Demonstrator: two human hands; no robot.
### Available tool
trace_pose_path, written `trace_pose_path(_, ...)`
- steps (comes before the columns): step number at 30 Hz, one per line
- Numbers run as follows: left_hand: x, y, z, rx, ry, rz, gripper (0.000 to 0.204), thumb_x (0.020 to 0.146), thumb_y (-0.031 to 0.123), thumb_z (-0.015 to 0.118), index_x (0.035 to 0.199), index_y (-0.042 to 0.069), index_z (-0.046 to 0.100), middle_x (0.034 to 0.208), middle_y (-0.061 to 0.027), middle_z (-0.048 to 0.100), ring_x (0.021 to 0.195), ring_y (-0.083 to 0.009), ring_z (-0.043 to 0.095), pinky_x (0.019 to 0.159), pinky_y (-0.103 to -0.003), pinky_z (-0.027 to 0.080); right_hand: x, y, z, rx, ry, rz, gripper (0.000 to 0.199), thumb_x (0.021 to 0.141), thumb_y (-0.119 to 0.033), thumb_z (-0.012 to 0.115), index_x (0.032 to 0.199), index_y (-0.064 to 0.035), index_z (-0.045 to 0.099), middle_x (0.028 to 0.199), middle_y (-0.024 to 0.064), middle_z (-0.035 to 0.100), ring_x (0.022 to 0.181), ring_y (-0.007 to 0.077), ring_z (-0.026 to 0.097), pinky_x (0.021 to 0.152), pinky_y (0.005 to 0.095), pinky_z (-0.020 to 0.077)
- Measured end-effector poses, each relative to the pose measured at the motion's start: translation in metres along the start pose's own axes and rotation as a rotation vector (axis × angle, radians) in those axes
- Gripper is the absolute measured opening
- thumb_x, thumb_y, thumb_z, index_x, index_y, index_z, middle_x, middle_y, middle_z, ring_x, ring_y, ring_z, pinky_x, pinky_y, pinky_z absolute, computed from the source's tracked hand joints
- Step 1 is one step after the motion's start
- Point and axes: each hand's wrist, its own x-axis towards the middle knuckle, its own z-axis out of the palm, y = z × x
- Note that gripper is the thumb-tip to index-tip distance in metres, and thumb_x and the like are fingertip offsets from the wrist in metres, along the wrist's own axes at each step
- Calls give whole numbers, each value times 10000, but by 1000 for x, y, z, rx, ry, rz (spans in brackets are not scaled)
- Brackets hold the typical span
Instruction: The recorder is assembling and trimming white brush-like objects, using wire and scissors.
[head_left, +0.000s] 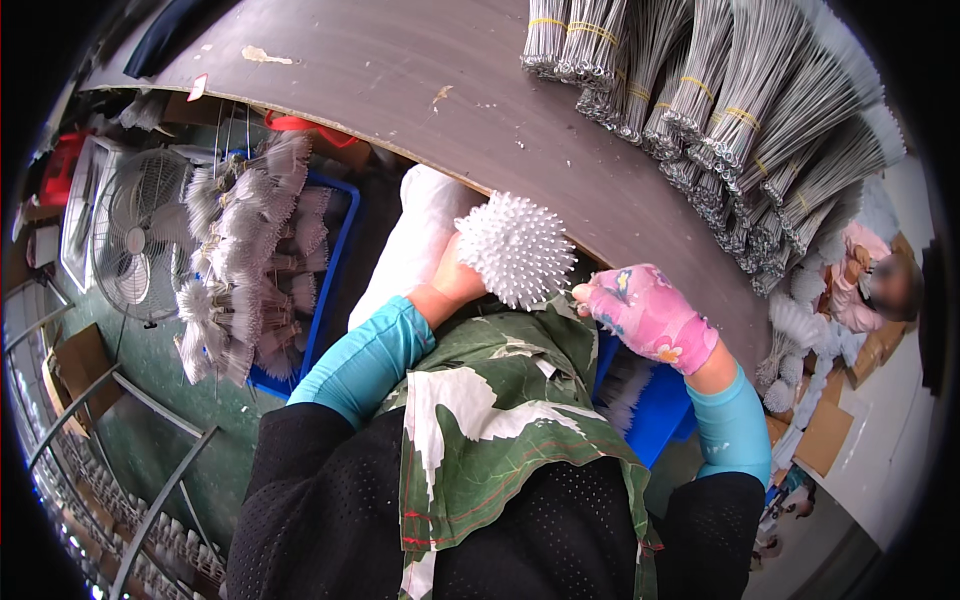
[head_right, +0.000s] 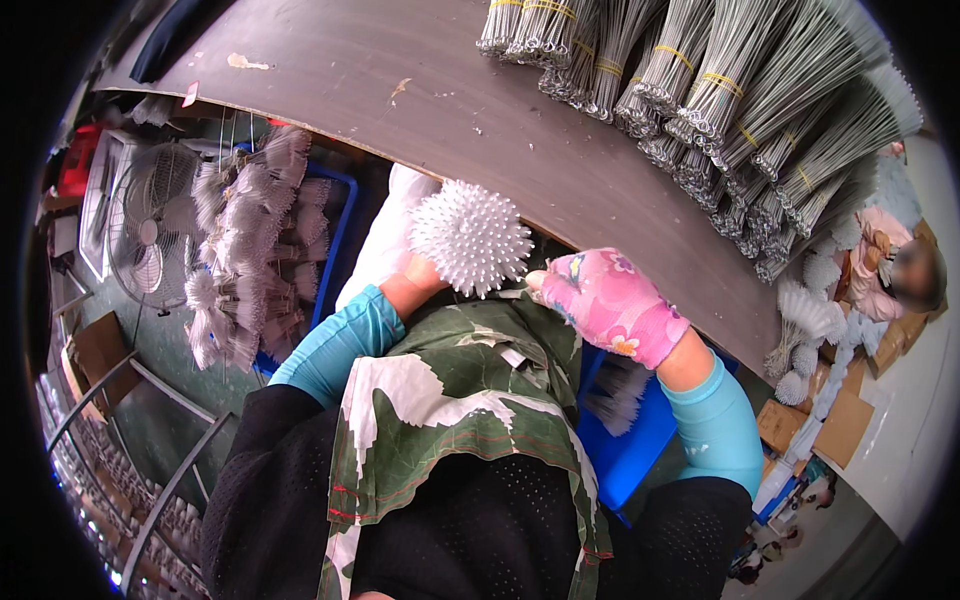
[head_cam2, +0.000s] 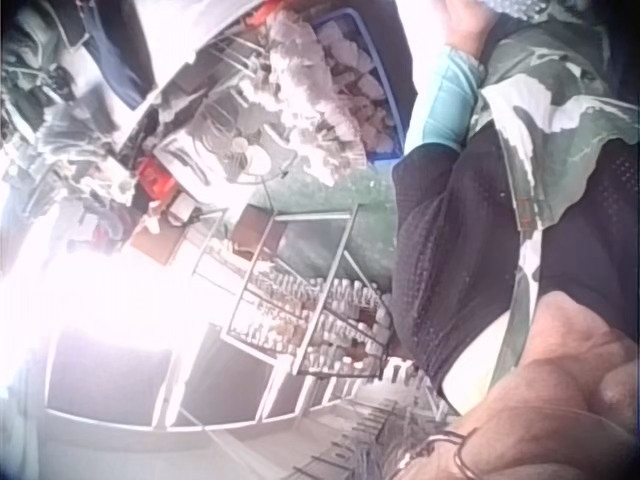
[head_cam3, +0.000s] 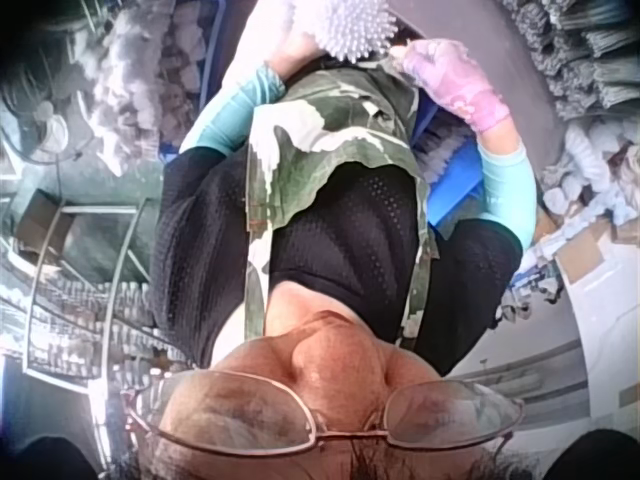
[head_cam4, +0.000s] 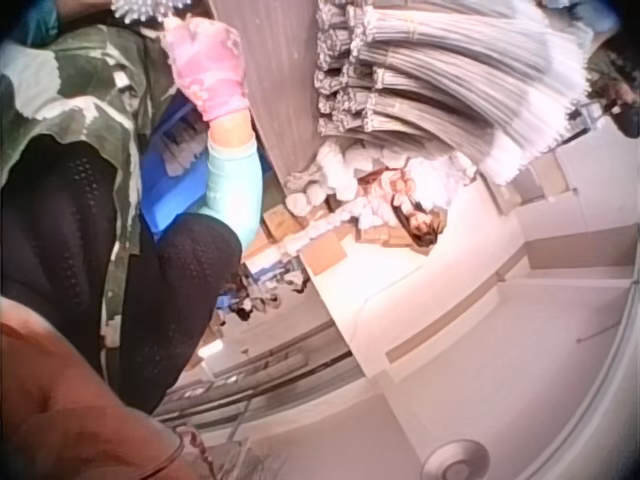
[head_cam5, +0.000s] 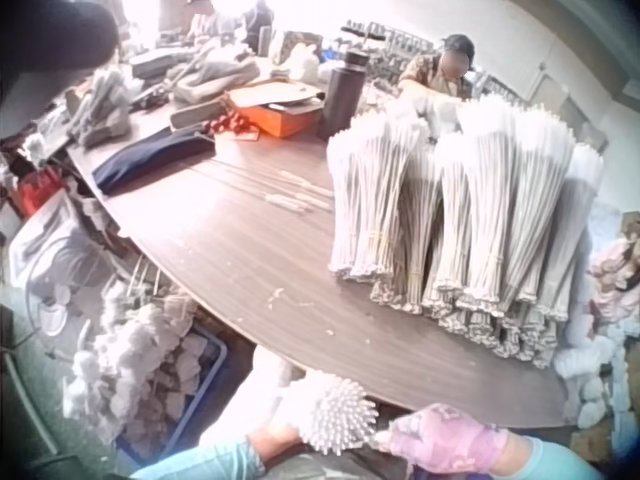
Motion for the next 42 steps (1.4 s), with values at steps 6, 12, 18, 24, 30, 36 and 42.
trace_pose_path(6,-2,5,-2,664,-64,273,389,868,264,513,1212,85,535,1224,-117,544,1158,-259,484,990,-340,366,-12,8,0,308,-28,154,376,901,-349,523,777,-14,640,596,24,543,570,112,484,566,274,402)
trace_pose_path(12,-4,21,-3,439,-75,294,387,839,209,585,1197,67,547,1205,-131,554,1150,-265,492,988,-349,370,-15,20,12,640,-40,109,345,897,-343,546,904,-7,625,690,-24,531,602,67,446,574,223,388)
trace_pose_path(18,-4,17,1,552,-36,398,406,792,221,631,1161,68,560,1139,-145,588,1066,-295,554,902,-374,438,-23,21,34,715,185,-176,369,887,-313,582,1083,-2,554,791,-27,524,675,60,455,637,211,399)
trace_pose_path(24,-10,23,7,514,94,117,417,752,299,642,1108,93,571,1015,-172,614,931,-363,579,774,-418,470,-33,-5,11,275,389,-222,269,868,-245,570,1008,-16,586,822,144,653,721,223,648,639,301,469)
trace_pose_path(30,-12,26,7,551,91,105,398,743,283,646,1089,103,566,981,-168,617,918,-367,578,763,-426,469,-17,-36,-2,-423,159,-223,275,825,-324,570,800,-54,612,698,173,602,680,364,588,617,436,465)
trace_pose_path(36,-16,27,6,485,120,103,377,724,267,665,1052,103,581,972,-164,620,914,-366,579,754,-424,474,-1,-48,-2,-560,86,-213,313,807,-349,597,776,-38,619,700,194,591,701,371,581,631,443,450)
trace_pose_path(42,-15,24,8,450,156,128,360,719,256,671,1038,109,591,960,-150,626,907,-365,583,753,-419,476,9,-53,-1,-695,54,-250,315,830,-334,568,748,-35,622,695,201,586,700,370,580,627,459,445)
